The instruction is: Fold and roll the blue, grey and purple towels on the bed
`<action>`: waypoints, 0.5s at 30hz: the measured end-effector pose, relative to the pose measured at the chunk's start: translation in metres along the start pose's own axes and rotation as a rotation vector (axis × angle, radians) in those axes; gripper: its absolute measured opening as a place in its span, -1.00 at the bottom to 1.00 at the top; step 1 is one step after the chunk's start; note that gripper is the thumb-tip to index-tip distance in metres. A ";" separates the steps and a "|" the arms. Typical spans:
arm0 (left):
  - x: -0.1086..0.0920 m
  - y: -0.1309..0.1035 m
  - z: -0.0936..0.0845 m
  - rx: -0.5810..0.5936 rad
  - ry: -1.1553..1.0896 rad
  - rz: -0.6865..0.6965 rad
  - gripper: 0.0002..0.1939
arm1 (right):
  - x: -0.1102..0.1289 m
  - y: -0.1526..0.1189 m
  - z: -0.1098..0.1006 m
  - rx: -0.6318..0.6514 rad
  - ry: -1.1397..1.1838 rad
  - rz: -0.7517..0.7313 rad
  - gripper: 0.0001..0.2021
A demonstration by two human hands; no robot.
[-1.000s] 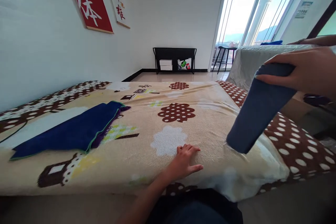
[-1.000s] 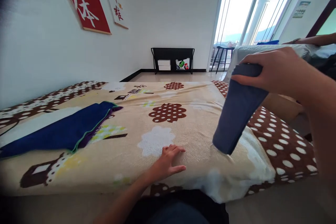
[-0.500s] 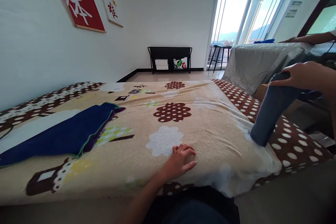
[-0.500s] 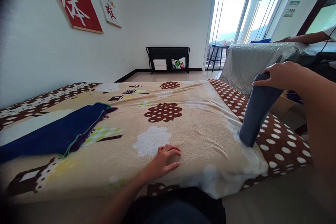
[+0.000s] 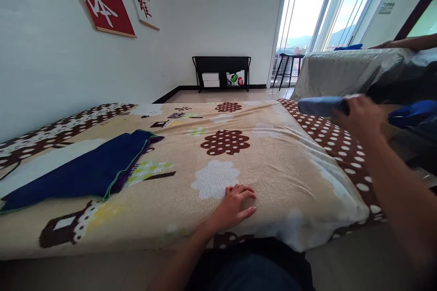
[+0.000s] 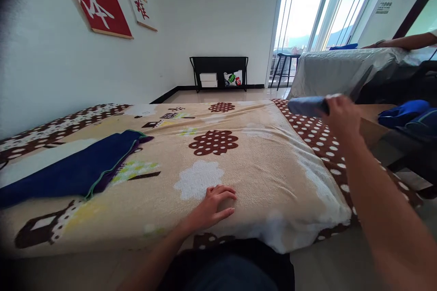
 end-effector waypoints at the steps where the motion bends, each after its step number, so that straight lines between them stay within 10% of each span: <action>1: 0.000 -0.001 0.000 0.000 -0.003 0.001 -0.75 | 0.013 -0.021 0.022 0.089 0.009 -0.108 -0.55; 7: 0.006 -0.001 0.002 -0.019 -0.012 0.026 -0.76 | 0.046 -0.138 0.097 0.228 0.040 -0.288 -0.71; 15: 0.017 -0.012 -0.022 -0.022 -0.011 -0.001 -0.75 | 0.038 -0.154 0.105 0.173 0.065 -0.193 -0.61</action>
Point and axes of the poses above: each hand's wrist, its own y-axis towards the middle knuckle, its own z-axis out of the palm, x = y × z, the point moved 5 cm from there along y, towards the middle knuckle, and after that the axes turned 3 degrees about -y, right-handed, at the moved point
